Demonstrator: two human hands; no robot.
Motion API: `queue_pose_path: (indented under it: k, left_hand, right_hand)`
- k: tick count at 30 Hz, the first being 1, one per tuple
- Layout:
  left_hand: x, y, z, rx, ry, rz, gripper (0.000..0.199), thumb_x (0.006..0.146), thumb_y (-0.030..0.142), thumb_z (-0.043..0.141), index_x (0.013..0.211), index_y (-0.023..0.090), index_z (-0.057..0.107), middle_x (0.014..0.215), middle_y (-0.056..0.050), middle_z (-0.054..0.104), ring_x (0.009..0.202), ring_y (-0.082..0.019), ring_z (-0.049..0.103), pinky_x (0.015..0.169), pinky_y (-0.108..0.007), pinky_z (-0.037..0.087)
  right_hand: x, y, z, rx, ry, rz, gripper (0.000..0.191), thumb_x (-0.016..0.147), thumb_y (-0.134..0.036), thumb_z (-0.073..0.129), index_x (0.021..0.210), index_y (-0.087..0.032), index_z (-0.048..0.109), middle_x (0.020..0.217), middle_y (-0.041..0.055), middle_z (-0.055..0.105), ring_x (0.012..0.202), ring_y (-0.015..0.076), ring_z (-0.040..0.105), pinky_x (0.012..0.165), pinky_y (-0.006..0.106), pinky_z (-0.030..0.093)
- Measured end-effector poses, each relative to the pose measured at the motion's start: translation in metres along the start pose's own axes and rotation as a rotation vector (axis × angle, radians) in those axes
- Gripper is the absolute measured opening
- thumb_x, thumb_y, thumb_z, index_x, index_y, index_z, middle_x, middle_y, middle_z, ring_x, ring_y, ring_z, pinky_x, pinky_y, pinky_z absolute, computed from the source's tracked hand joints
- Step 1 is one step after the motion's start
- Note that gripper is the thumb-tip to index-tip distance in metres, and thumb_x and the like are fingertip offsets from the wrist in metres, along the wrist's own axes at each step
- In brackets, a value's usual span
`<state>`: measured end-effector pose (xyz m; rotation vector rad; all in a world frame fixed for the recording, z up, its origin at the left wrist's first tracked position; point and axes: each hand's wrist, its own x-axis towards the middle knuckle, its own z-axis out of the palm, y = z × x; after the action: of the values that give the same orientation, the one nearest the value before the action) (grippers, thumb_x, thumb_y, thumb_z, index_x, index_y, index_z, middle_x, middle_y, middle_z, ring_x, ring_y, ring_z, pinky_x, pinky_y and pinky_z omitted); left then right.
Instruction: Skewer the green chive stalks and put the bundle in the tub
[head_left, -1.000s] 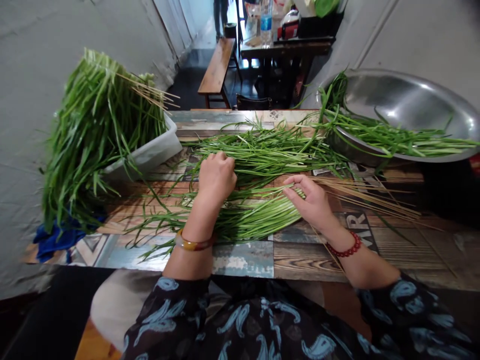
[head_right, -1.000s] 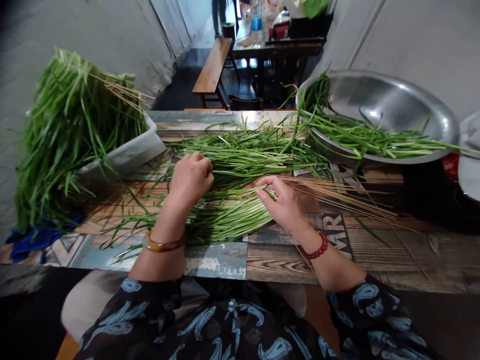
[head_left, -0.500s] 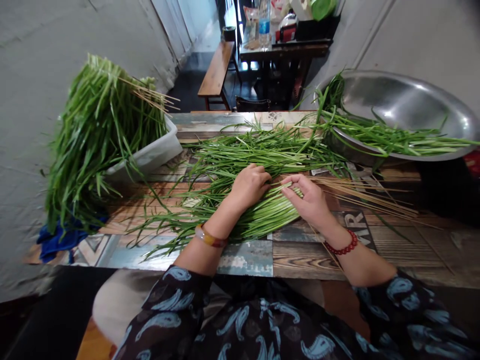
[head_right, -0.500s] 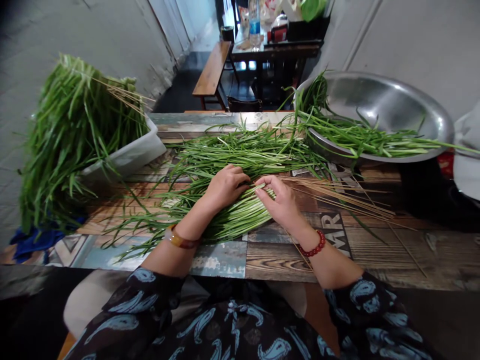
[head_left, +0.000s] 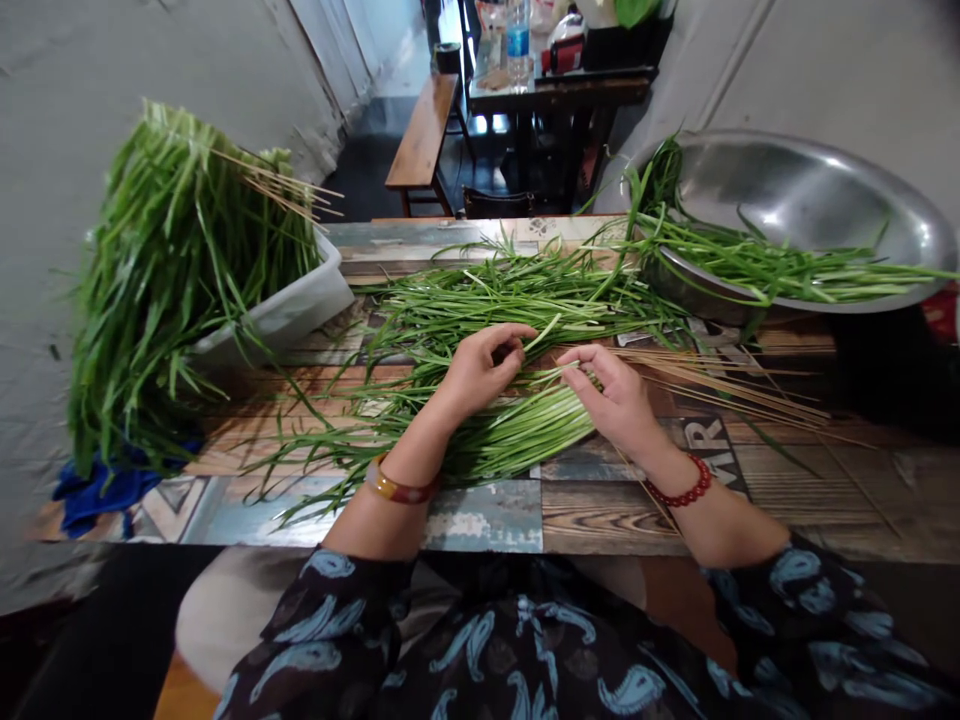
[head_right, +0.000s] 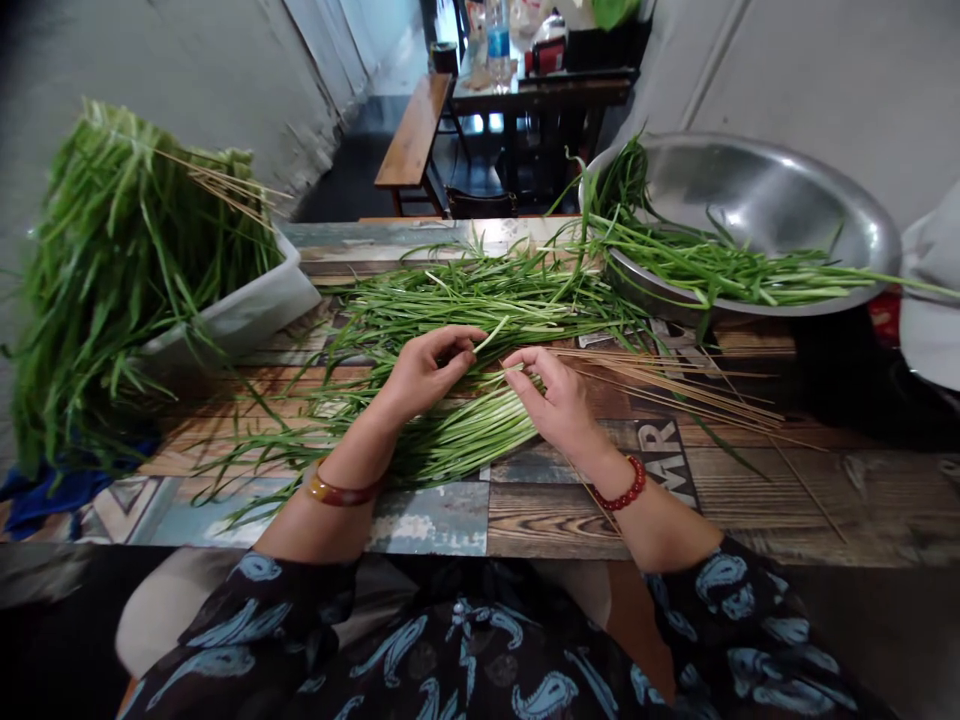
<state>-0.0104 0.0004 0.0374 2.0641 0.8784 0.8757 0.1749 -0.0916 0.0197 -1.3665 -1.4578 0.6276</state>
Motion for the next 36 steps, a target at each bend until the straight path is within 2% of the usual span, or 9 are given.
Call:
queue_pose_path:
  k: [5, 11, 17, 24, 36]
  left_hand:
    - [-0.001, 0.008, 0.0, -0.051, -0.051, -0.003, 0.024, 0.089, 0.031, 0.06, 0.097, 0.014, 0.077, 0.093, -0.008, 0.075, 0.087, -0.017, 0.067, 0.08, -0.028, 0.049]
    - [-0.002, 0.011, 0.001, -0.104, -0.032, -0.053, 0.015, 0.086, 0.023, 0.06, 0.082, 0.013, 0.071, 0.077, -0.004, 0.07, 0.071, -0.013, 0.061, 0.068, -0.024, 0.047]
    - [-0.002, 0.011, 0.002, -0.038, -0.027, 0.004, 0.02, 0.089, 0.022, 0.058, 0.094, 0.014, 0.076, 0.081, -0.005, 0.071, 0.077, -0.015, 0.062, 0.073, -0.027, 0.048]
    - [-0.003, 0.011, 0.004, -0.039, 0.011, 0.019, 0.015, 0.087, 0.022, 0.063, 0.08, 0.015, 0.074, 0.077, -0.004, 0.068, 0.074, -0.014, 0.06, 0.071, -0.027, 0.047]
    - [-0.004, 0.017, 0.011, -0.032, 0.102, 0.019, 0.013, 0.082, 0.017, 0.063, 0.074, 0.015, 0.074, 0.067, -0.002, 0.061, 0.065, -0.012, 0.054, 0.06, -0.025, 0.04]
  right_hand:
    - [0.0, 0.0, 0.0, 0.026, 0.003, -0.021, 0.016, 0.093, -0.035, 0.057, 0.097, -0.022, 0.065, 0.09, 0.003, 0.073, 0.081, 0.0164, 0.069, 0.076, 0.029, 0.051]
    - [0.0, -0.003, 0.0, 0.016, 0.008, -0.005, 0.015, 0.093, -0.036, 0.058, 0.095, -0.023, 0.065, 0.088, 0.0022, 0.073, 0.08, 0.0166, 0.069, 0.077, 0.03, 0.051]
    - [-0.001, -0.003, 0.0, 0.048, 0.006, 0.008, 0.016, 0.093, -0.037, 0.058, 0.096, -0.022, 0.065, 0.089, 0.0026, 0.073, 0.08, 0.0165, 0.069, 0.076, 0.03, 0.052]
    - [-0.001, -0.004, -0.001, 0.04, 0.011, -0.019, 0.012, 0.093, -0.032, 0.06, 0.096, -0.022, 0.066, 0.089, 0.0016, 0.073, 0.08, 0.0158, 0.069, 0.077, 0.029, 0.052]
    - [0.0, -0.002, 0.0, 0.041, 0.002, -0.002, 0.014, 0.093, -0.035, 0.06, 0.096, -0.023, 0.066, 0.091, 0.002, 0.073, 0.082, 0.0167, 0.068, 0.08, 0.032, 0.052]
